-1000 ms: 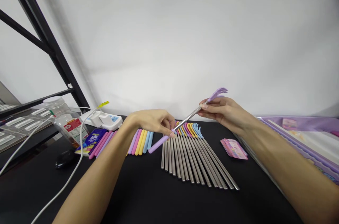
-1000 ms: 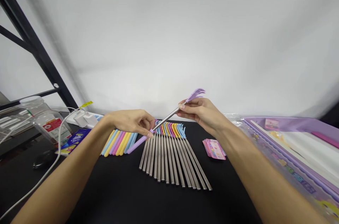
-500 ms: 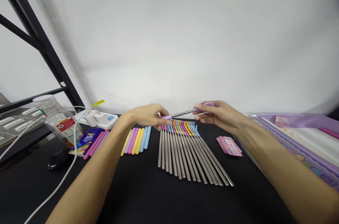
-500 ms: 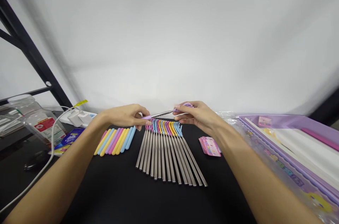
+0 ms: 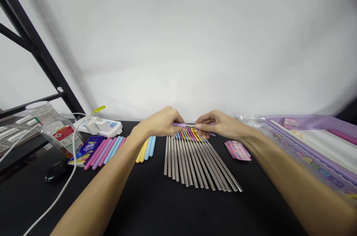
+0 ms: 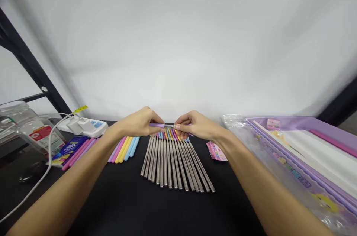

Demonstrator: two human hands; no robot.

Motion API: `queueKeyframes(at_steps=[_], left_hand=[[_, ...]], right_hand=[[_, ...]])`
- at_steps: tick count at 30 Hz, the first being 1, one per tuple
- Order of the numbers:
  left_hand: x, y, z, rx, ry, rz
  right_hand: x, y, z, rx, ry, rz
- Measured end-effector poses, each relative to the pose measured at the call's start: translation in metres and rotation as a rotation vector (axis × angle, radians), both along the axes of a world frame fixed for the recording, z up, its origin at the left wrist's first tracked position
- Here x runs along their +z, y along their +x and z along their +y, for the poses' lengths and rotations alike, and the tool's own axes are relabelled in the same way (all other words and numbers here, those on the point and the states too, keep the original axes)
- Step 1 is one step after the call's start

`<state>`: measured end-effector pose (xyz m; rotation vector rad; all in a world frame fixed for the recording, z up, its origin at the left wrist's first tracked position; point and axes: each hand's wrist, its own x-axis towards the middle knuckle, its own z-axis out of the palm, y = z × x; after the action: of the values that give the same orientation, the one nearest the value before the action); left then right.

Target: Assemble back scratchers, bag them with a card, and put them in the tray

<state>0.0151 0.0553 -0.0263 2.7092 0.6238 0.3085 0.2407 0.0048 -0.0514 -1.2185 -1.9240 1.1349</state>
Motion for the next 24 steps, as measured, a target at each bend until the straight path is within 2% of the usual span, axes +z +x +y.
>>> queueKeyframes(at_steps=[4,9,13,18,21,24], left_hand=[[-0.005,0.008,-0.002,-0.016,0.021,-0.042],[-0.005,0.004,0.001,-0.02,-0.082,0.003],[0.004,-0.008,0.006,0.022,-0.094,0.08],[0.004,0.002,-0.002,0.047,0.04,0.083],[0.004,0.002,-0.001,0.034,0.057,0.081],[0.012,-0.019,0.011,0.078,-0.047,0.137]], right_hand=[[0.002,-0.003,-0.001,-0.059,0.083,-0.103],[0.009,0.002,-0.003,-0.02,0.137,-0.188],[0.02,0.017,-0.007,0.002,0.198,-0.417],[0.018,0.004,-0.013,-0.046,0.206,-0.689],[0.013,-0.007,-0.013,-0.047,0.229,-0.713],[0.01,-0.001,-0.008,-0.045,0.266,-0.688]])
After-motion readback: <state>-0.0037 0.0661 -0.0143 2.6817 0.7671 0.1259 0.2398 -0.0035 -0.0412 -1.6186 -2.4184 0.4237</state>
